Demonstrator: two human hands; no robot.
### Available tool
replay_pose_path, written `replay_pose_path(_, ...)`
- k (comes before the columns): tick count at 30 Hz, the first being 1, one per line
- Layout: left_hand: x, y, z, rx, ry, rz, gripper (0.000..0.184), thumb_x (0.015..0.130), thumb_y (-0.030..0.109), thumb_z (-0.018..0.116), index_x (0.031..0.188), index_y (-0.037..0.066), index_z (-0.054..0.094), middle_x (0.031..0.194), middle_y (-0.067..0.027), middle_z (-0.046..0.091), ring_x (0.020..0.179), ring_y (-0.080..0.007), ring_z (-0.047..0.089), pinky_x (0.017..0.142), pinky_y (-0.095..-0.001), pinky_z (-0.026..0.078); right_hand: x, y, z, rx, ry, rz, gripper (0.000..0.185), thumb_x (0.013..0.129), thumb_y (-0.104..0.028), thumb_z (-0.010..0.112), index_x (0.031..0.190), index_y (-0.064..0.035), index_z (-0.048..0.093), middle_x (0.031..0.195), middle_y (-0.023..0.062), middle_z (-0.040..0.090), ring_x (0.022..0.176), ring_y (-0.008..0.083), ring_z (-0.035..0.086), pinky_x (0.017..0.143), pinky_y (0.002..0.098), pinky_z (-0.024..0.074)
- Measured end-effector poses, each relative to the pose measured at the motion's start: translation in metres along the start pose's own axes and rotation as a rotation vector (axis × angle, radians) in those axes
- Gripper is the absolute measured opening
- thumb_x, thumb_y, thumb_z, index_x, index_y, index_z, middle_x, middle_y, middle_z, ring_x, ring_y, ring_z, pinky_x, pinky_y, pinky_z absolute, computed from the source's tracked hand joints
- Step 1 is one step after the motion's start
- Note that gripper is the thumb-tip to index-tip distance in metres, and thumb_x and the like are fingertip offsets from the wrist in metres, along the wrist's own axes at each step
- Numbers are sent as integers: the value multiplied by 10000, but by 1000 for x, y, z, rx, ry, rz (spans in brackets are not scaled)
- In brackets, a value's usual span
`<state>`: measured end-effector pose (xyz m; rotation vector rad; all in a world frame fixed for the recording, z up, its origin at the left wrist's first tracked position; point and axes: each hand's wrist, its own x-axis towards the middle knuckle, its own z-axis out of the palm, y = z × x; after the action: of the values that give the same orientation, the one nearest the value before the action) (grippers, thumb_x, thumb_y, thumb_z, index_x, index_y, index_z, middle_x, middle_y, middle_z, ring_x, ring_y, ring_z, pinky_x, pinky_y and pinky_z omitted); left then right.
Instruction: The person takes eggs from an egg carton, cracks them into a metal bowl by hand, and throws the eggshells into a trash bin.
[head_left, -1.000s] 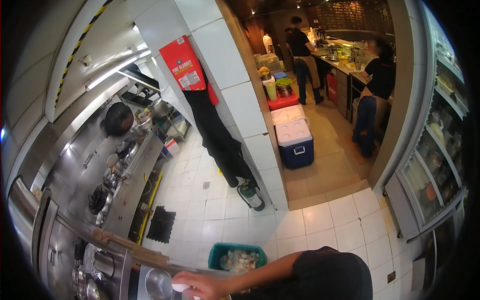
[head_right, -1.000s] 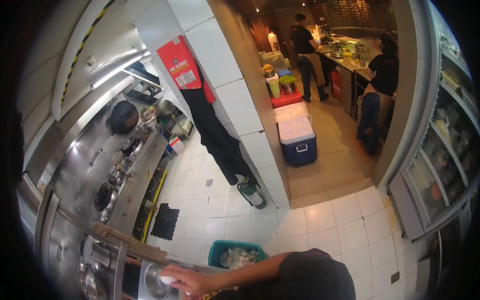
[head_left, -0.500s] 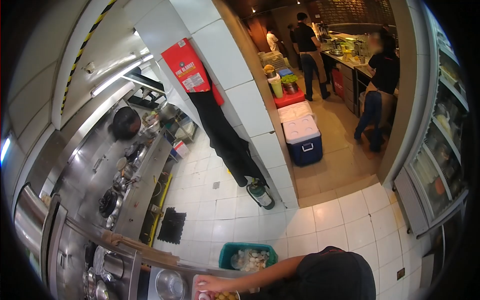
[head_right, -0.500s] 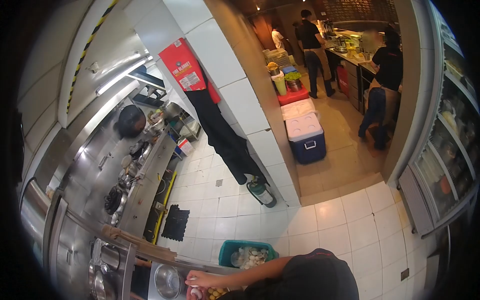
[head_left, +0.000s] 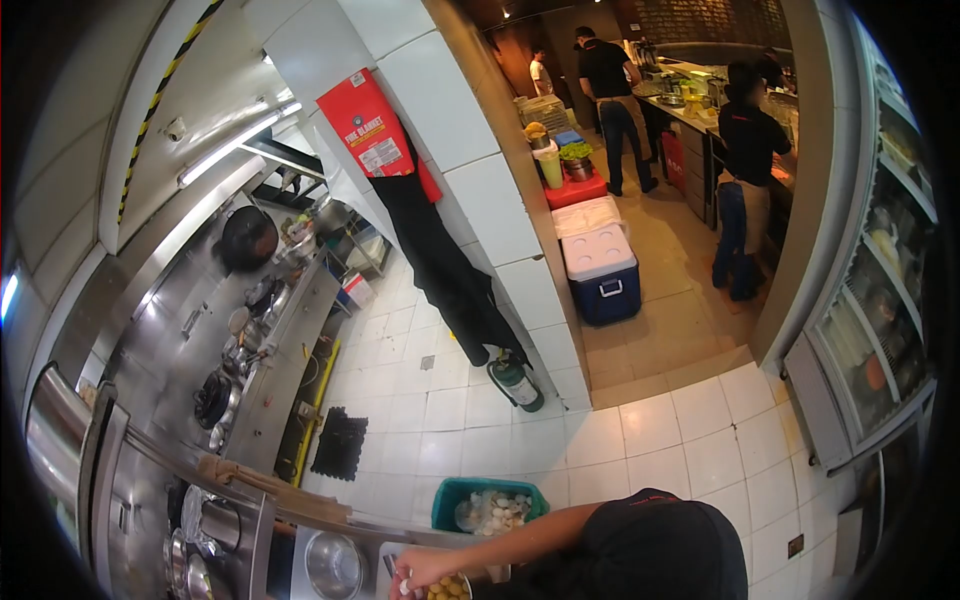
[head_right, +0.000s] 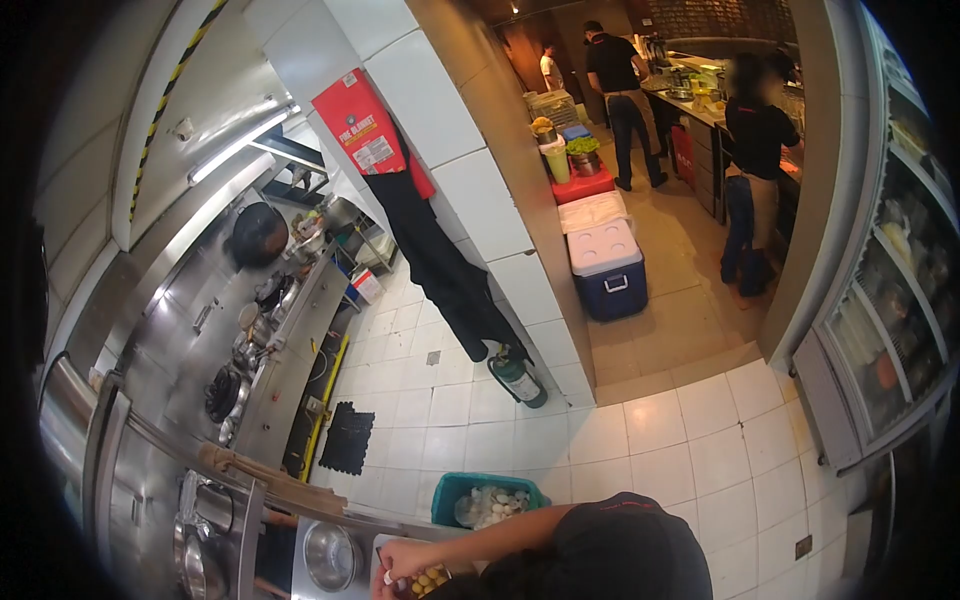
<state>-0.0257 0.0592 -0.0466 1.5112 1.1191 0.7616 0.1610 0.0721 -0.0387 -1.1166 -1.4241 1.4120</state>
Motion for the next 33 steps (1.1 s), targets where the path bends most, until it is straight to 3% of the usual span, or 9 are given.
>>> replay_pose_path(3,-1,-12,-8,65,-15,54,480,976,147,624,1432,30,529,1460,-150,511,1310,-279,510,1017,-384,480,-12,-9,-1,-149,88,-70,111,849,-102,720,842,-28,639,883,124,731,868,206,710,684,355,548)
replay_pose_path(5,-3,-23,-13,150,-29,154,478,978,150,621,1432,30,531,1460,-149,511,1309,-278,510,1016,-384,481,-5,5,5,-279,155,-129,306,749,-270,772,931,-51,662,925,158,710,888,321,691,676,432,530)
replay_pose_path(9,-12,-12,-5,251,-60,350,473,981,154,617,1431,31,534,1459,-147,512,1309,-276,510,1015,-384,482,-12,3,5,-280,192,-189,273,753,-273,758,890,-47,689,873,164,715,844,336,701,658,449,531)
replay_pose_path(11,-25,52,26,-116,174,-233,462,991,235,608,1404,31,570,1451,-124,525,1282,-255,523,989,-372,495,-21,-19,-5,-129,-44,-67,137,818,-158,724,873,-49,662,882,137,735,860,271,720,683,406,547)
replay_pose_path(15,-8,15,8,-227,131,-272,480,987,250,613,1408,24,561,1434,-127,539,1250,-244,533,1000,-374,481,-2,9,4,-374,190,-222,255,672,-258,753,738,-19,694,744,188,697,747,356,703,631,460,523)
replay_pose_path(18,-6,-15,-5,114,53,2,453,994,274,597,1365,13,594,1349,-134,581,1196,-244,552,1007,-382,460,-9,0,0,-344,162,-151,246,643,-242,733,724,-14,692,753,198,697,743,361,699,620,462,518)
replay_pose_path(20,-5,-25,-10,341,0,182,442,999,290,586,1336,6,616,1292,-138,609,1161,-243,565,1011,-386,446,-6,3,0,-386,86,-76,251,712,-258,724,835,-40,698,862,193,710,824,375,693,667,460,530)
replay_pose_path(26,11,-34,-28,-101,-26,-288,439,1015,262,575,1380,18,583,1233,-110,635,1056,-215,596,879,-362,512,7,0,-3,-425,-6,-1,280,693,-262,738,857,-37,711,840,192,709,798,368,696,648,456,530)
replay_pose_path(33,14,-35,-25,-224,-41,-164,505,1030,315,565,1428,6,541,1250,-95,636,1043,-169,606,835,-295,516,8,6,1,-362,61,-53,285,687,-272,768,865,-55,717,863,175,718,836,356,702,687,451,538)
